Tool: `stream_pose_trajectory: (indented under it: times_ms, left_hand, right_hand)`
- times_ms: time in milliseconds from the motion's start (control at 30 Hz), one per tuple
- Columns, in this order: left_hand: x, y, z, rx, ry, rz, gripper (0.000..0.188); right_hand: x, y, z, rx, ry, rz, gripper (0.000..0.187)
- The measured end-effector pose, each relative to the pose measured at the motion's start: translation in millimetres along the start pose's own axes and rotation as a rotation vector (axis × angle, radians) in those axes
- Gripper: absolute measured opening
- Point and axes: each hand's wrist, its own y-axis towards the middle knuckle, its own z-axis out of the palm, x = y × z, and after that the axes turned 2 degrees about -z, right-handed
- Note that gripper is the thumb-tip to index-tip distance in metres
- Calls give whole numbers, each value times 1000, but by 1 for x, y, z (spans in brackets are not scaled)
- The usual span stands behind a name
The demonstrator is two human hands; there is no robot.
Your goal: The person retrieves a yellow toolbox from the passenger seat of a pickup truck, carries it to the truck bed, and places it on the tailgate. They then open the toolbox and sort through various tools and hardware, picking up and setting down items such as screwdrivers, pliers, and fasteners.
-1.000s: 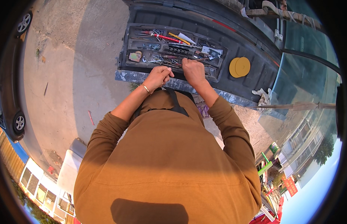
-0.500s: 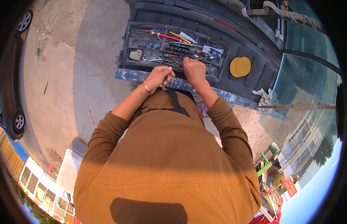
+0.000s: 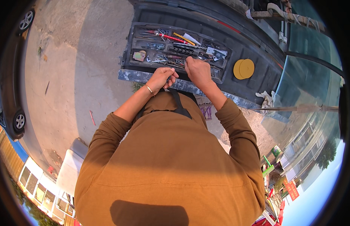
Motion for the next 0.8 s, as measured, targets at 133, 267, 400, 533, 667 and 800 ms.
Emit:
stream_pose_trajectory:
  times_ms: [133, 267, 400, 533, 667, 800]
  left_hand:
    - [-1, -1, 8, -70, -157, -4, 40]
    - [-3, 3, -10, 71, 33, -46, 40]
    - [6, 8, -16, 116, 202, 101, 34]
    - [13, 8, -14, -67, 369, 273, 34]
    - [12, 1, -24, -220, 368, 276, 43]
    - [14, -13, -23, -244, 329, 269, 46]
  right_hand:
    - [38, -14, -18, 0, 391, 194, 21]
    - [33, -12, -19, 38, 321, 401, 20]
    - [27, -19, -7, 100, 418, 497, 18]
    - [40, -16, 7, 153, 515, 512, 32]
    - [48, -13, 6, 232, 610, 504, 40]
    - [46, -17, 4, 290, 606, 452, 40]
